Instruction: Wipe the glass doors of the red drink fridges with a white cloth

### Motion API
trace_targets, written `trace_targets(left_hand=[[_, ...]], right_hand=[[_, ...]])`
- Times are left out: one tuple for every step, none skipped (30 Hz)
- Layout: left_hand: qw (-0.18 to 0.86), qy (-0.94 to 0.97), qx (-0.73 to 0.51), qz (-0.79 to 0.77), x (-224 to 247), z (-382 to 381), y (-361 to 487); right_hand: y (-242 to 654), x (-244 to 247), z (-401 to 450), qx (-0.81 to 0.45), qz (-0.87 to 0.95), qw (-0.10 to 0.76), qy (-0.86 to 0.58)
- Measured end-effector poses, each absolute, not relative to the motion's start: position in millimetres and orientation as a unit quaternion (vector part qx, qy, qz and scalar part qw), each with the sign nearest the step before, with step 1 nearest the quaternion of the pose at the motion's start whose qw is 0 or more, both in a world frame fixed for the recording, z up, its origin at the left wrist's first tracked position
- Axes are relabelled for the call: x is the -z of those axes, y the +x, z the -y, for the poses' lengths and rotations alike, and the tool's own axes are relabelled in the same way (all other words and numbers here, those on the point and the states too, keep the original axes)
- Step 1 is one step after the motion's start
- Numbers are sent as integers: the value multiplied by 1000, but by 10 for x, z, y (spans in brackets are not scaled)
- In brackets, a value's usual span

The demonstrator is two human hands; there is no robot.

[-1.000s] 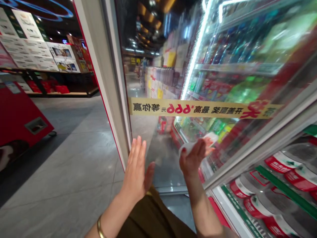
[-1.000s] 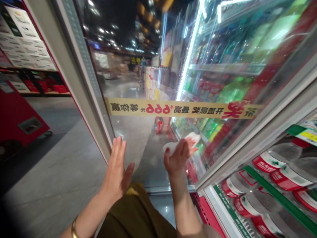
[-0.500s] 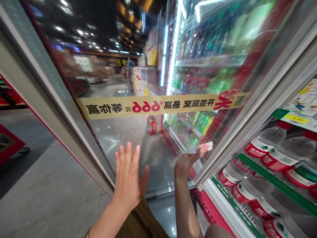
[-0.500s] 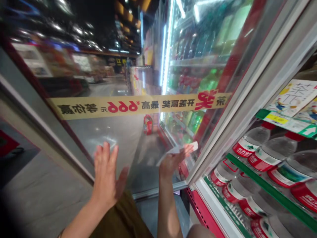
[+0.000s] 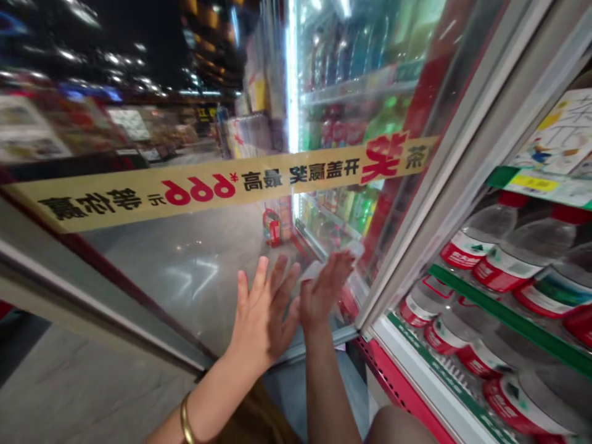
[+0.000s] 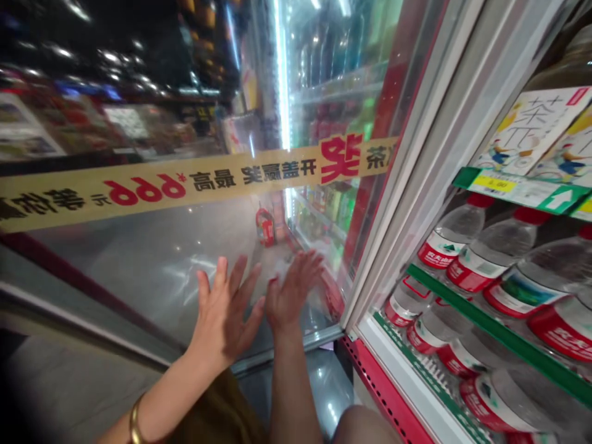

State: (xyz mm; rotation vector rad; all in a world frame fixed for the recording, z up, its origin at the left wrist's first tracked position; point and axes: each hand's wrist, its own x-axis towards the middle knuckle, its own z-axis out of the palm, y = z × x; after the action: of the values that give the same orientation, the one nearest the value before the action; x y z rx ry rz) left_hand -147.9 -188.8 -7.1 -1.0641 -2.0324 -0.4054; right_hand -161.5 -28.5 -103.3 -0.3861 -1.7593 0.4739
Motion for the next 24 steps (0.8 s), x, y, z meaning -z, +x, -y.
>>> trace_targets(left_hand=[[391, -418, 163, 804, 63, 1845, -1469], [389, -417, 164, 805, 60, 1812, -1463], [390, -416, 163, 805, 62, 1792, -1461], [391, -416, 160, 805, 66, 1784, -1465], [393, -420, 154, 803, 73, 1786, -1474], [395, -424, 148, 801, 80, 1793, -1485], [398, -427, 145, 799, 86, 1800, -1496], [400, -427, 148, 798, 91, 1804, -1502], [401, -423, 155, 798, 94, 1803, -1504], [400, -416, 167, 799, 97, 1798, -1500], [398, -409, 177, 802, 99, 1791, -1493], [395, -405, 185, 804, 103, 1785, -1484], [392, -404, 187, 805, 109, 1784, -1477], [390, -407, 186, 805, 114, 1790, -1473], [389, -411, 184, 804, 120, 1804, -1472], [389, -416, 183, 802, 122, 1824, -1474], [389, -422, 183, 798, 120, 1849, -1478], [389, -428, 185, 795, 111, 1875, -1481], [389, -436, 186, 790, 95, 1900, -1481], [388, -443, 185, 787, 74, 1922, -1478], [388, -450, 182, 784, 50, 1941, -1473], [389, -456, 179, 780, 27, 1959, -1465], [389, -460, 177, 778, 9, 1978, -1457], [390, -461, 176, 778, 2, 2002, -1450]], right_hand=[[-1616, 1099, 333, -199, 767, 592, -147], [-1606, 1165, 357, -195, 765, 597, -141], [-1589, 1217, 348, -194, 753, 610, -154], [-1568, 1240, 305, -196, 733, 626, -181], [-1548, 1225, 237, -203, 712, 638, -213], [-1533, 1171, 157, -212, 694, 645, -240], [-1526, 1085, 84, -218, 681, 648, -260], [-1528, 979, 30, -224, 676, 648, -272], [-1541, 871, 6, -226, 679, 642, -274], [-1560, 778, 12, -225, 693, 633, -261], [-1582, 717, 42, -219, 715, 622, -235], [-1601, 694, 83, -208, 736, 612, -203], [-1610, 712, 120, -199, 747, 609, -177], [-1607, 764, 139, -197, 746, 613, -169], [-1592, 835, 132, -202, 732, 626, -179], [-1569, 909, 97, -213, 709, 641, -204], [-1545, 968, 43, -228, 683, 653, -234], [-1524, 1000, -15, -243, 663, 659, -259], [-1514, 1000, -58, -255, 652, 660, -272], [-1516, 969, -70, -263, 651, 658, -274], [-1532, 916, -39, -270, 655, 652, -271], [-1558, 855, 38, -275, 668, 641, -259], [-1589, 803, 152, -273, 687, 630, -238], [-1618, 774, 288, -260, 711, 619, -208]])
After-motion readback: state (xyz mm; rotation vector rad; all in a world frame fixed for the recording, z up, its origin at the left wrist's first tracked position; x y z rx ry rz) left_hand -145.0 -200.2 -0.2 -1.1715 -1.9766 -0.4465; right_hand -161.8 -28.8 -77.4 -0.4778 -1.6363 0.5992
